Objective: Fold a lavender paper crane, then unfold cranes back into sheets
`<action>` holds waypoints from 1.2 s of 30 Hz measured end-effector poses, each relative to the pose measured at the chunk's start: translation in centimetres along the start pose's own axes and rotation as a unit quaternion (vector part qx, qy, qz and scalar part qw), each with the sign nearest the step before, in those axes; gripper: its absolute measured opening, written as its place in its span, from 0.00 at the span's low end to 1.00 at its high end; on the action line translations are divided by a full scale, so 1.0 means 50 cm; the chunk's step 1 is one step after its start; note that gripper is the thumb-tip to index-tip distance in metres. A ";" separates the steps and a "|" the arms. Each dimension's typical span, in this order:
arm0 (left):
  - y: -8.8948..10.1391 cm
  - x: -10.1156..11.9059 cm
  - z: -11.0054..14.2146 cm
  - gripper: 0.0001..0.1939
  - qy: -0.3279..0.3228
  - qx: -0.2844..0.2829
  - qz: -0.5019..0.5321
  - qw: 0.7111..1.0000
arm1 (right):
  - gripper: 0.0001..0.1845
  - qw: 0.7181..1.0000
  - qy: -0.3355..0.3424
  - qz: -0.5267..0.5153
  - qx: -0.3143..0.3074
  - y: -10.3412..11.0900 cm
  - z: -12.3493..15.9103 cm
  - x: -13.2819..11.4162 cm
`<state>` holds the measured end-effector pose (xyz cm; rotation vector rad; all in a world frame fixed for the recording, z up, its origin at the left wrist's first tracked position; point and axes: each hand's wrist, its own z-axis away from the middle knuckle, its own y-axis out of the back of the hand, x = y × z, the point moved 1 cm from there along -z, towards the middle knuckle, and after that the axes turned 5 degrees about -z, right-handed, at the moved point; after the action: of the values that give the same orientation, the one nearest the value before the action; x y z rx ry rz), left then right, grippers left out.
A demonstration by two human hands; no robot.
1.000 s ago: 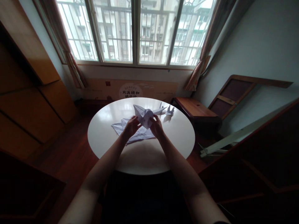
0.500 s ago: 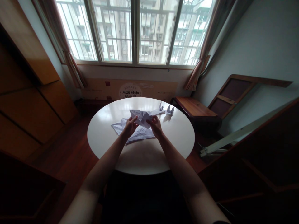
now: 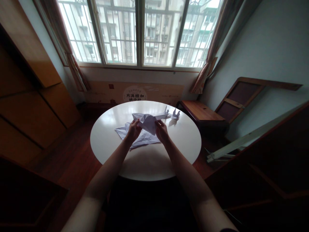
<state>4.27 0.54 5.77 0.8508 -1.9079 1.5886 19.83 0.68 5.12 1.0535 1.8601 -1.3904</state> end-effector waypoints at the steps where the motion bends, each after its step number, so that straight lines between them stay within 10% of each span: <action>1: 0.002 0.001 0.000 0.08 0.003 0.000 0.001 1.000 | 0.21 1.000 -0.005 0.000 -0.005 0.000 0.001 -0.001; 12: 0.016 -0.003 -0.013 0.08 0.060 0.023 0.028 0.998 | 0.13 0.993 -0.065 -0.057 -0.075 -0.012 0.013 -0.010; 36: 0.008 -0.010 0.002 0.13 0.068 -0.017 -0.020 0.997 | 0.12 0.983 -0.081 -0.160 -0.027 -0.004 0.003 -0.005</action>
<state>4.28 0.57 5.13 0.7423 -1.8065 1.5450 19.78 0.46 5.37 0.6116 1.9946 -1.5419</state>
